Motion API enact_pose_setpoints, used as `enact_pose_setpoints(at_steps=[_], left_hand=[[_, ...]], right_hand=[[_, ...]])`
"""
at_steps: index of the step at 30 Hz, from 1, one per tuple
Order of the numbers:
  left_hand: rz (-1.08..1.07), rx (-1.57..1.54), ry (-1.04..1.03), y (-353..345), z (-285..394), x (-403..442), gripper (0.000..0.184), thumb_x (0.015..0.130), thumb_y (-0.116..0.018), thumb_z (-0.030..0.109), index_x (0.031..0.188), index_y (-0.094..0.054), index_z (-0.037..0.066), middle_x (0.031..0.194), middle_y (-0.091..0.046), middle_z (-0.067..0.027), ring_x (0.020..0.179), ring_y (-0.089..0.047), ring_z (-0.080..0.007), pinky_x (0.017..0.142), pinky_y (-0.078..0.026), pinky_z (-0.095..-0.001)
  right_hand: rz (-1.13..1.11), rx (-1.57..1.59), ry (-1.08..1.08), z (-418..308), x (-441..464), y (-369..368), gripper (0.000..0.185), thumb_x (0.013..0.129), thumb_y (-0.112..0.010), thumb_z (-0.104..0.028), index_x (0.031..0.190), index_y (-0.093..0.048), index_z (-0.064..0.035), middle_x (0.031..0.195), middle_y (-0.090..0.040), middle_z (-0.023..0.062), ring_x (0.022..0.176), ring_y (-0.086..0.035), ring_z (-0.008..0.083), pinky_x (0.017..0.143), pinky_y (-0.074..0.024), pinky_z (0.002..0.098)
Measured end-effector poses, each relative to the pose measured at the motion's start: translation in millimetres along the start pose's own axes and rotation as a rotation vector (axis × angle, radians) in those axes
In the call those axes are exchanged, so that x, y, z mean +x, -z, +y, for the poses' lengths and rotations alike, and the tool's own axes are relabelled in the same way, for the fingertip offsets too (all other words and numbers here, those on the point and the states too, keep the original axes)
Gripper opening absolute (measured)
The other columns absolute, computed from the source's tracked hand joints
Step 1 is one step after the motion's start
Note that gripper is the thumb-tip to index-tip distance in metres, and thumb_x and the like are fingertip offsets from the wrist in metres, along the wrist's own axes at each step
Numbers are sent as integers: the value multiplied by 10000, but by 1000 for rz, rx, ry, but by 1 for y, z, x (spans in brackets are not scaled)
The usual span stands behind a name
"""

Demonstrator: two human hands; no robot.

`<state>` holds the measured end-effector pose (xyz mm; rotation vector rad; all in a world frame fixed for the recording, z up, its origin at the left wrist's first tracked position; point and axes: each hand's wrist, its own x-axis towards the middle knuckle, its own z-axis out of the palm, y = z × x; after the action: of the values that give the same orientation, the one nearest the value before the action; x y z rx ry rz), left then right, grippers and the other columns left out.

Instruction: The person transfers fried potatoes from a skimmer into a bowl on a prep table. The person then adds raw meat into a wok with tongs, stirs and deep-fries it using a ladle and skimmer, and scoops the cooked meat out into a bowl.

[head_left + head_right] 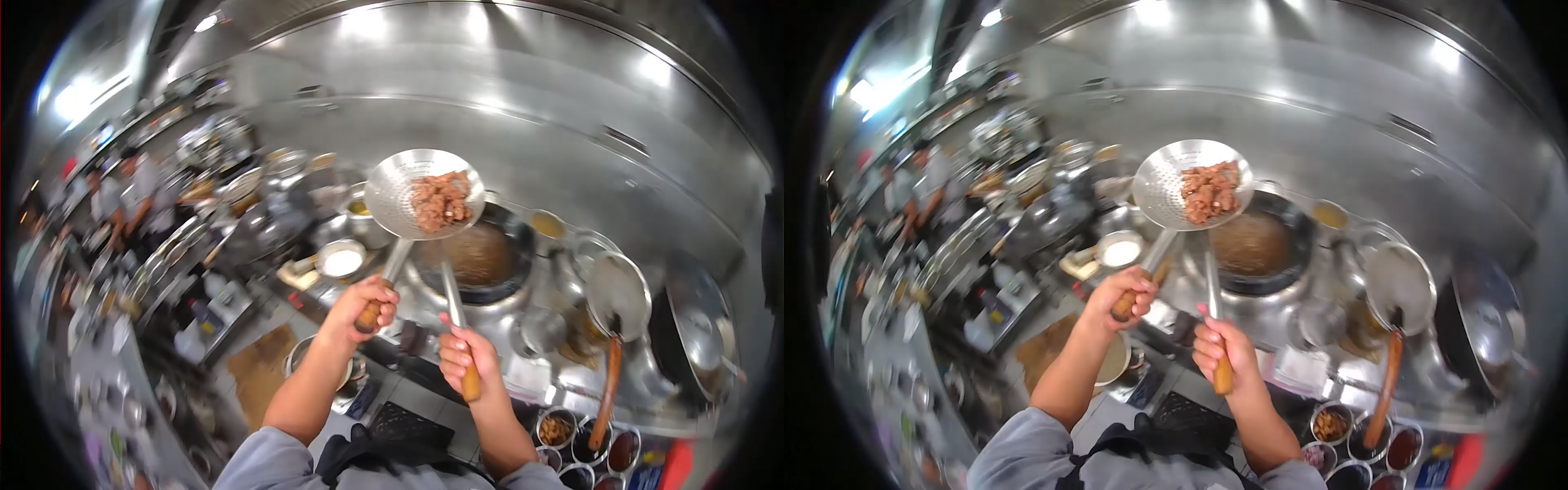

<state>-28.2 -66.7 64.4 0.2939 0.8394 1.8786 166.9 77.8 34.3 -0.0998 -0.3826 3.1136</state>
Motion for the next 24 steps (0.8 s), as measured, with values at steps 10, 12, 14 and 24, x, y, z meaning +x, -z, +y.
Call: enact_pose_setpoints(at_steps=[10,12,14,24], left_hand=[[414,-9,-467,107,-51,-305,662,745,-585,-34,1318,-271,67,804,-482,-83,528,-502,-126,398,-423,-257],[530,19,-514,123,-60,-359,660,745,-564,-29,1323,-261,69,814,-479,-59,522,-499,-116,398,-437,-251],[646,-40,-584,141,-72,-413,663,745,-564,-29,1323,-255,70,814,-479,-62,524,-501,-115,398,-437,-252],[1246,-166,-878,183,-70,-585,896,711,-569,-54,1419,-22,14,814,-501,-110,527,-521,-151,407,-452,-278]], right_hand=[[-112,-99,-681,150,33,19,438,920,-363,-82,1357,-336,-79,642,-373,11,416,-369,84,373,-365,273],[4,-257,-907,191,56,24,153,914,-400,-200,1022,-344,-106,566,-361,5,405,-357,117,358,-317,275],[92,-578,-1098,243,74,-7,318,902,-473,-333,669,-365,-147,479,-317,-32,392,-325,106,348,-258,238],[-246,-224,-1476,483,166,-69,402,913,-395,-64,1315,-372,-56,643,-388,7,413,-367,73,350,-363,250]])
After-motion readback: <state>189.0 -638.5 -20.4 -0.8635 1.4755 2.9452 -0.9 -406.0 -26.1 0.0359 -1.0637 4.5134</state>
